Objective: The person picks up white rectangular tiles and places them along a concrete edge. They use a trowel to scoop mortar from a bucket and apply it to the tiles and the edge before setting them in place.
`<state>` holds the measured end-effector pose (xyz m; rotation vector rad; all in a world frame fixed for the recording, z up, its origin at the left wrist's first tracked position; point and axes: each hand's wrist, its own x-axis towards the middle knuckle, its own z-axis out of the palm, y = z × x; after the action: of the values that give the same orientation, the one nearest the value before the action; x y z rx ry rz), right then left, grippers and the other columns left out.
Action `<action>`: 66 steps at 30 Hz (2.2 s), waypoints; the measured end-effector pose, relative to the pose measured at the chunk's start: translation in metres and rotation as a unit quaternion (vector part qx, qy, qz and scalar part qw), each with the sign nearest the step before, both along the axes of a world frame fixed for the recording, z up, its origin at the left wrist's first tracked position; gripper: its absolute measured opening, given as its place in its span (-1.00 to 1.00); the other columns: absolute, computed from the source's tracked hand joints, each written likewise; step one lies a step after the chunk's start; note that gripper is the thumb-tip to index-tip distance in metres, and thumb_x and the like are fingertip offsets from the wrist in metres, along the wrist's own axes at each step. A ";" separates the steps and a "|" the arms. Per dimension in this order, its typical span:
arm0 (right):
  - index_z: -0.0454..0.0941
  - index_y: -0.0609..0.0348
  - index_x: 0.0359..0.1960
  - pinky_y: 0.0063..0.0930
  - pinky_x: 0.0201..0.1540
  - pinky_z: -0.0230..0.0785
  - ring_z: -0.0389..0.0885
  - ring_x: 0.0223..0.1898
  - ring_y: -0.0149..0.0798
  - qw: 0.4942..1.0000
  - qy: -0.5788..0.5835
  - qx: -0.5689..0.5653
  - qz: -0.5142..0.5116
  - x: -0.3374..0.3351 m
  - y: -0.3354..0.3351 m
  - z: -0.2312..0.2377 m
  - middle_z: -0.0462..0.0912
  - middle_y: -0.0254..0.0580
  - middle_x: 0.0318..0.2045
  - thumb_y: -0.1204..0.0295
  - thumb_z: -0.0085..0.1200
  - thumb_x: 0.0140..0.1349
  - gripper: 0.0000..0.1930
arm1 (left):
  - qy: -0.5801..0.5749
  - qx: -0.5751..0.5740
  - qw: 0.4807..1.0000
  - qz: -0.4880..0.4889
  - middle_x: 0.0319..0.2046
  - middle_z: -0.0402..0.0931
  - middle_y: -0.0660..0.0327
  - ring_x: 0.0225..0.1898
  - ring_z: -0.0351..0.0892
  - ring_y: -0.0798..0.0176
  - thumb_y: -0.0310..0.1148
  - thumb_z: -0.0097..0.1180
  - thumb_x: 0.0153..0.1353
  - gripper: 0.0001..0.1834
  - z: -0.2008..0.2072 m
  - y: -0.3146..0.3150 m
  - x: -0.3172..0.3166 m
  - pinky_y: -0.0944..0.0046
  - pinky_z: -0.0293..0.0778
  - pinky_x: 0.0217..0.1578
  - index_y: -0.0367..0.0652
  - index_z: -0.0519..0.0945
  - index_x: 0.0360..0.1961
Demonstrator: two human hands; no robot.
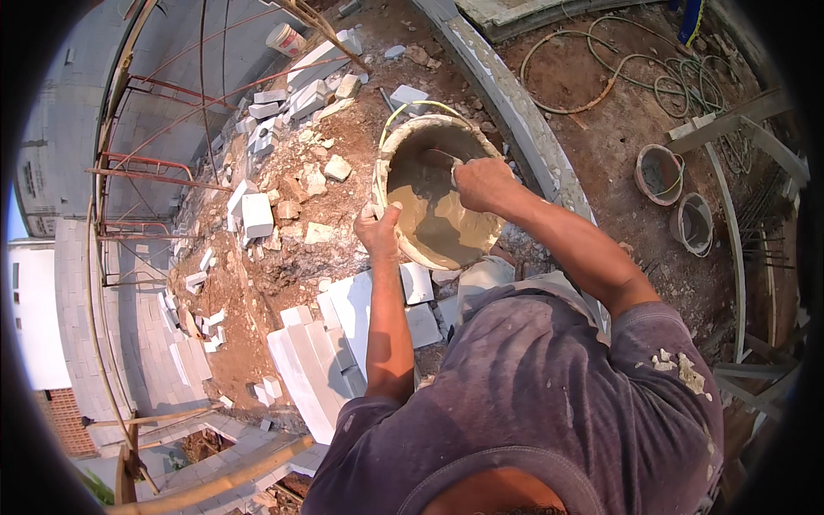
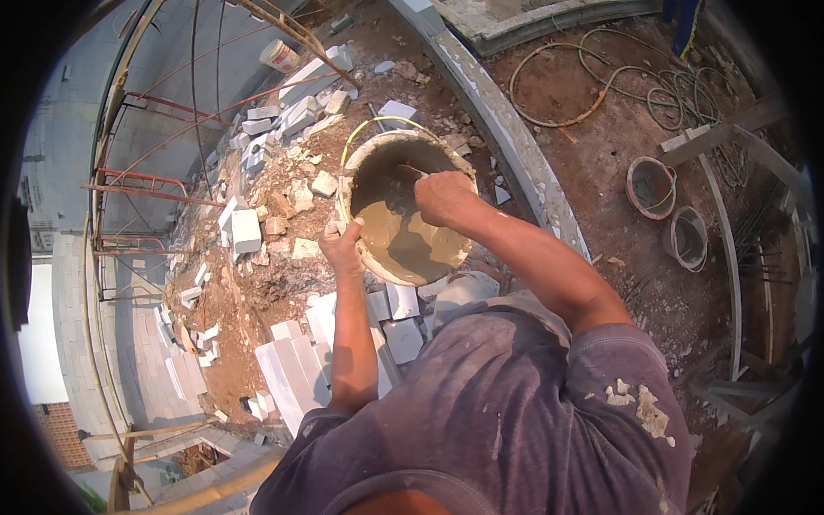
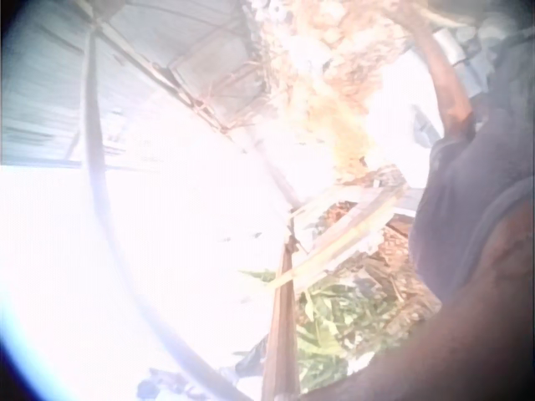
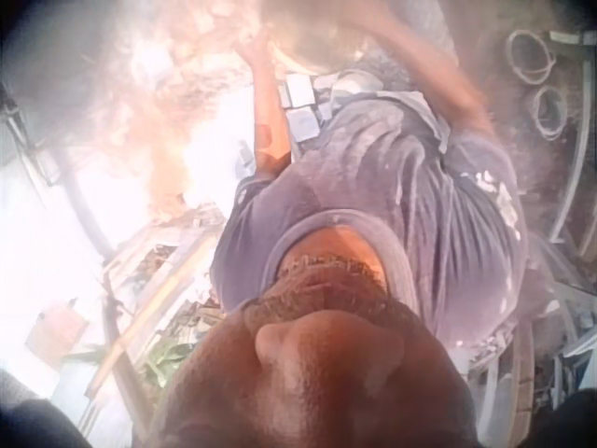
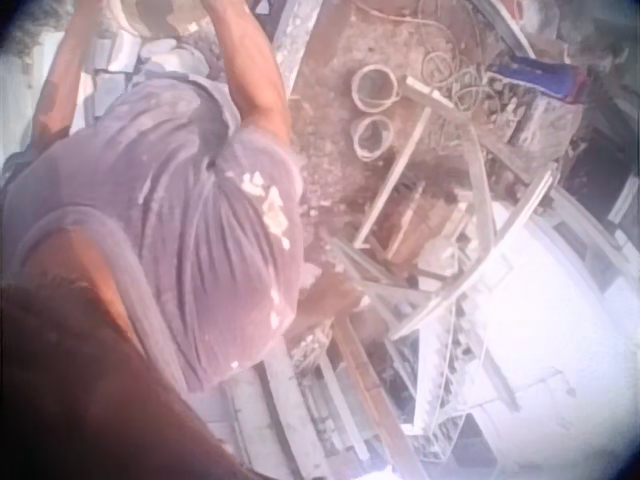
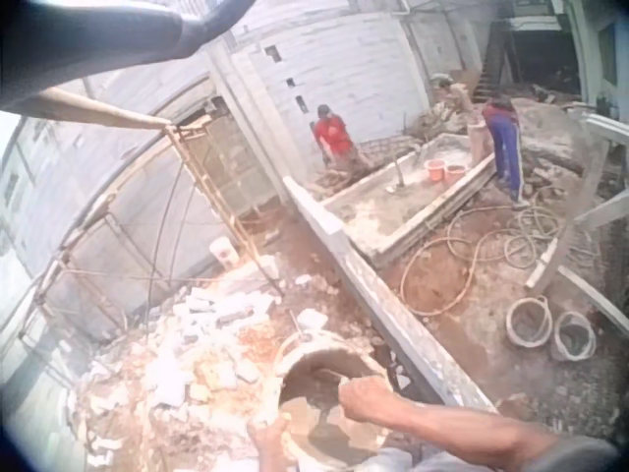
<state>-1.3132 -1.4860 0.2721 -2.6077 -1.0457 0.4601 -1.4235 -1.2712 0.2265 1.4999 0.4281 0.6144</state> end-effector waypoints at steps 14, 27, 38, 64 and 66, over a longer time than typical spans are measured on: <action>0.59 0.21 -0.01 -0.14 -0.37 0.58 0.74 -0.33 -0.05 0.984 -0.140 0.074 0.079 -0.007 0.006 -0.050 0.64 -0.05 -0.26 0.42 0.05 0.21 -0.69 | 0.030 0.031 0.999 -0.016 -0.31 0.66 0.20 -0.38 0.62 0.37 -0.62 0.30 0.04 -0.74 0.017 0.026 -0.003 0.35 0.55 -0.26 -0.36 0.65 -0.19; 0.49 0.10 0.20 -0.10 -0.42 0.55 0.73 -0.37 0.01 0.980 -0.092 0.063 0.165 -0.056 -0.014 -0.067 0.62 -0.06 -0.21 0.44 -0.06 0.28 -0.57 | 0.029 0.014 0.999 0.014 -0.42 0.59 0.35 -0.47 0.49 0.46 -0.58 0.33 0.00 -0.84 0.026 0.019 -0.005 0.40 0.43 -0.40 -0.25 0.67 -0.34; 0.61 -0.11 0.09 -0.27 -0.21 0.52 0.63 -0.11 -0.17 0.914 -0.324 0.042 0.241 0.025 0.009 0.004 0.54 -0.28 -0.11 0.31 0.01 0.29 -0.66 | 0.115 0.027 0.993 -0.030 -0.32 0.66 0.20 -0.41 0.62 0.33 -0.58 0.39 0.01 -0.71 0.030 0.017 -0.004 0.32 0.57 -0.28 -0.31 0.65 -0.19; 0.61 -0.06 0.14 -0.01 -0.22 0.58 0.74 -0.27 0.12 0.986 -0.052 -0.132 0.089 0.011 -0.034 0.003 0.73 0.08 -0.32 0.35 0.03 0.16 -0.54 | 0.123 0.161 0.976 0.074 -0.55 0.62 0.19 -0.52 0.54 0.33 -0.40 0.28 -0.02 -0.77 0.018 -0.018 -0.006 0.18 0.51 -0.36 -0.33 0.66 -0.33; 0.60 -0.03 0.15 -0.01 -0.20 0.59 0.74 -0.25 0.13 0.977 -0.036 -0.168 0.126 0.008 -0.033 0.004 0.73 0.10 -0.32 0.33 0.04 0.18 -0.55 | 0.101 0.197 0.971 0.086 -0.58 0.61 0.09 -0.54 0.58 0.21 -0.37 0.28 -0.04 -0.78 0.012 -0.025 -0.008 0.14 0.51 -0.39 -0.33 0.63 -0.42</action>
<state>-1.3049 -1.5188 0.2758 -2.8079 -1.4457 0.6576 -1.4314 -1.2963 0.2388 1.9294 0.6256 0.7147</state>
